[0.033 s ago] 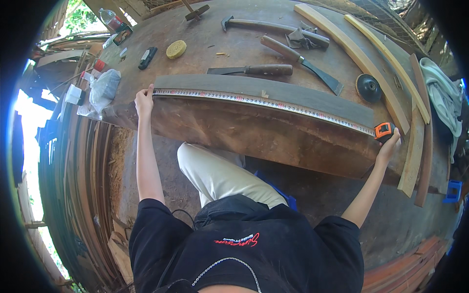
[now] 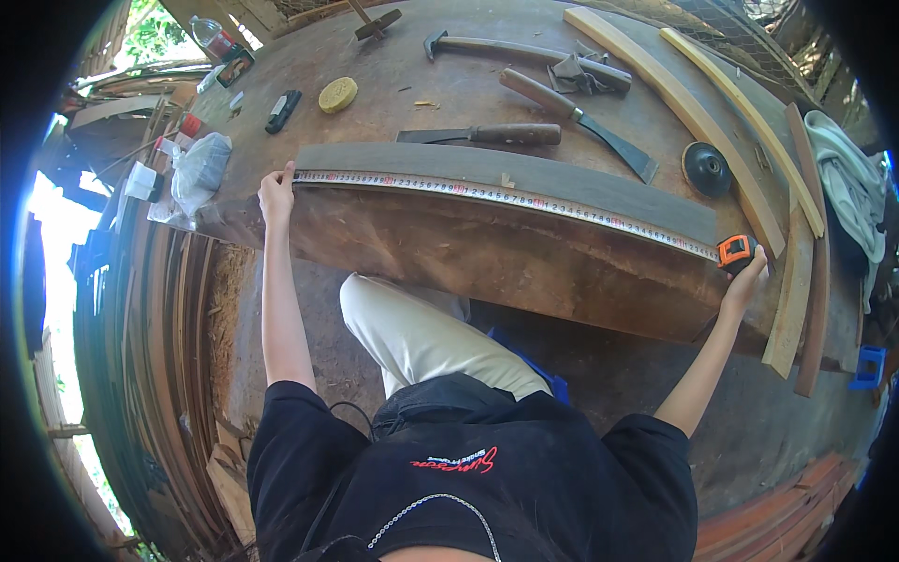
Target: The person uses a hammer to tap a chisel on a wooden plank, then smooths the plank with a sanding block. Finally, the person measures the plank with a tape measure.
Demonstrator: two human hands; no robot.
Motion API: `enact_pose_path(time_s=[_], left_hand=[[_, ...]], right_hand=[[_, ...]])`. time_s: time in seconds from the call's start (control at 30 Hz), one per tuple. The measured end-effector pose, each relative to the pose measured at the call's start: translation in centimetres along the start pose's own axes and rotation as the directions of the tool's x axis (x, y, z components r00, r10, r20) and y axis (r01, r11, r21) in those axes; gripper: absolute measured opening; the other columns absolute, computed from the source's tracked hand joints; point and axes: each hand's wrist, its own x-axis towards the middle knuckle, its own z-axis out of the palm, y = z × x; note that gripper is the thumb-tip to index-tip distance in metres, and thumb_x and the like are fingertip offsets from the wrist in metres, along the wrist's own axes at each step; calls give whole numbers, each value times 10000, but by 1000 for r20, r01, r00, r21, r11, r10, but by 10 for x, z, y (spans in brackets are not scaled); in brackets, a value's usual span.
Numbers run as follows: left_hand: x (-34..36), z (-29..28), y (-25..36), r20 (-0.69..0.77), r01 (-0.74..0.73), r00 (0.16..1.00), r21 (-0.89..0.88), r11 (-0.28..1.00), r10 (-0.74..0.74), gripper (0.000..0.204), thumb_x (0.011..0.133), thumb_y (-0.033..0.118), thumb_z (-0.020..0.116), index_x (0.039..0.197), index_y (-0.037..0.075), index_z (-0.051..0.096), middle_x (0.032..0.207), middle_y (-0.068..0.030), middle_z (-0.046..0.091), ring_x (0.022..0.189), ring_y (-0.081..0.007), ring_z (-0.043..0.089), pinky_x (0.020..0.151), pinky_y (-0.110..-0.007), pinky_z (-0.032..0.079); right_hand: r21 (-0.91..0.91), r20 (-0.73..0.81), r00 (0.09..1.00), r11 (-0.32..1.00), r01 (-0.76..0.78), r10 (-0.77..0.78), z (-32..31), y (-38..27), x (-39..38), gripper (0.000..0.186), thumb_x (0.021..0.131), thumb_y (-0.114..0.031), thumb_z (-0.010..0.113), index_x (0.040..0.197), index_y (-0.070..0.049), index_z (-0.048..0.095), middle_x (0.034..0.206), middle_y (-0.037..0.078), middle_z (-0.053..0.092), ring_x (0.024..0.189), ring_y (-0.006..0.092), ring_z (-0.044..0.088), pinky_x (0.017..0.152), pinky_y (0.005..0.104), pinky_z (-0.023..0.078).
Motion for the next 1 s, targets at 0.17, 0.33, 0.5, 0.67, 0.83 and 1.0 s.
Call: enact_pose_path(time_s=[0.17,0.33,0.5,0.67,0.83,1.0], left_hand=[[1,2,-3,-42,-39,998,-9,999,38,568,864,564,539,857,16,688,819,-187,675,851,-351,646,776,-421,472],[-1,1,-1,-38,-46,998,9,999,46,581,865,574,528,858,16,689,822,-188,675,858,-359,644,779,-425,472],[2,-1,-2,-8,-47,999,43,998,47,572,862,569,533,879,21,697,864,-192,675,887,-362,639,794,-432,470],[9,-2,-4,39,-47,998,79,996,44,529,858,539,555,912,34,702,928,-188,676,934,-355,630,823,-431,468],[18,-1,-4,64,-95,994,100,990,89,550,861,539,548,860,13,710,869,-213,674,902,-361,638,824,-418,469],[25,-6,-2,37,-121,992,78,989,119,566,869,539,534,832,4,712,833,-241,662,880,-371,640,813,-420,467]], right_hand=[[-15,-17,1000,1000,3,-3,3,-6,-3,412,913,-427,412,818,-62,579,618,19,544,480,103,506,398,232,363],[4,-33,999,1000,22,-22,3,-4,-4,412,916,-439,406,777,-82,557,604,22,534,469,107,489,403,234,348],[18,-19,999,999,31,-31,3,-6,-6,411,916,-440,407,776,-83,557,610,18,533,474,105,491,410,235,349],[-10,-16,1000,1000,26,-26,3,-7,-7,410,915,-429,413,786,-70,562,622,18,533,485,100,495,413,234,360],[-67,-36,996,995,77,-79,6,-9,-5,407,916,-445,407,755,-92,534,608,2,499,471,101,460,414,243,348],[-33,-65,993,995,94,-96,7,-20,-6,412,915,-456,400,767,-98,540,635,1,506,515,100,477,438,247,360]])
